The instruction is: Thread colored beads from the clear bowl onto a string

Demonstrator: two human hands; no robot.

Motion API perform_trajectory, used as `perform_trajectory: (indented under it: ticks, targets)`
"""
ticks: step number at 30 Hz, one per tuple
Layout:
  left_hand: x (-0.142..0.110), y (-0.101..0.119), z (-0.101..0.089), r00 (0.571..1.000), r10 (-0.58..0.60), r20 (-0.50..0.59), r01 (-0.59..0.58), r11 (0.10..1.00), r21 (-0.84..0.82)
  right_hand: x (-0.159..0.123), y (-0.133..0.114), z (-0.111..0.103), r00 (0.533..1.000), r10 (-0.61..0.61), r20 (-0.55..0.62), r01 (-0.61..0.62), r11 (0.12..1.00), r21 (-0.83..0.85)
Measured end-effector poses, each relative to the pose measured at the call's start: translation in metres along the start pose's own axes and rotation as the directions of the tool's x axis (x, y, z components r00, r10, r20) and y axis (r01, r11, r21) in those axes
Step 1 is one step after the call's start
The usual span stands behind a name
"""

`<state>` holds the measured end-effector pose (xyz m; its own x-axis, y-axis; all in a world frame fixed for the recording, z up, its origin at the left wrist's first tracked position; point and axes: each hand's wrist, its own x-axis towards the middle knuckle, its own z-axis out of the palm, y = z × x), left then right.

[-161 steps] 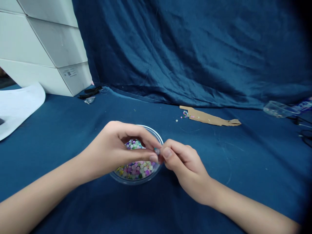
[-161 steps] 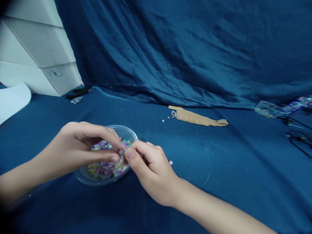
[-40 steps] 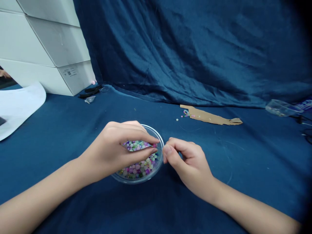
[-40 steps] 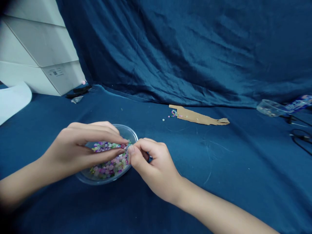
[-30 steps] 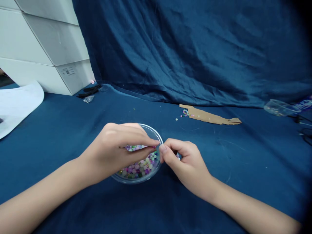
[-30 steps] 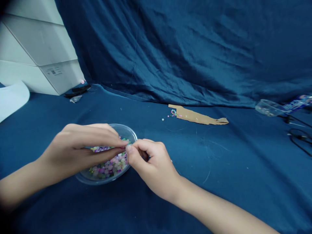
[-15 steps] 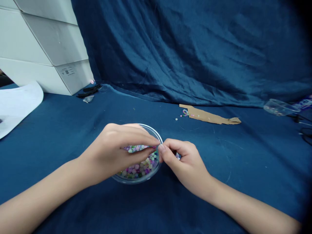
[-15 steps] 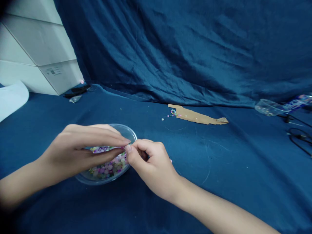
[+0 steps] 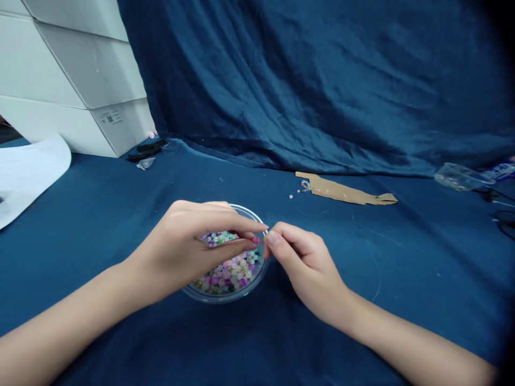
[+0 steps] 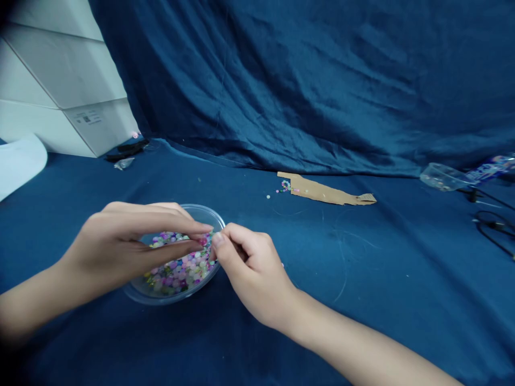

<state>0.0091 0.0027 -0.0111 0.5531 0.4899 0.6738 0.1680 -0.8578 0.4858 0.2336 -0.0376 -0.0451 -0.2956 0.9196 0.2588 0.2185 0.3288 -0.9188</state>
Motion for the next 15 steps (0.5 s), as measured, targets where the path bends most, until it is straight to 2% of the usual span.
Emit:
perform_trajectory:
  ticks: [4,7,11,13,15]
  targets:
    - [0.0,0.007,-0.001,0.999,-0.009,-0.038,0.007,0.999,-0.05,-0.001,-0.001,-0.002,0.997,-0.024,0.072,0.021,0.998,0.051]
    - [0.0,0.008,-0.003,0.999,-0.029,-0.038,0.027,0.999,-0.038,-0.001,0.0,-0.003,0.988,-0.113,0.101,0.113,0.994,0.015]
    - [-0.001,-0.001,-0.01,0.981,-0.126,0.146,0.107,0.985,0.135,0.001,0.004,-0.002,0.97,-0.24,-0.021,0.239,0.97,-0.05]
    - [-0.002,-0.005,-0.015,0.952,-0.164,0.258,0.097,0.963,0.252,0.002,0.006,-0.002,0.949,-0.294,-0.118,0.279,0.952,-0.124]
    - [-0.005,-0.007,-0.019,0.901,-0.241,0.361,0.112,0.933,0.343,0.003,0.007,-0.002,0.922,-0.329,-0.204,0.298,0.94,-0.168]
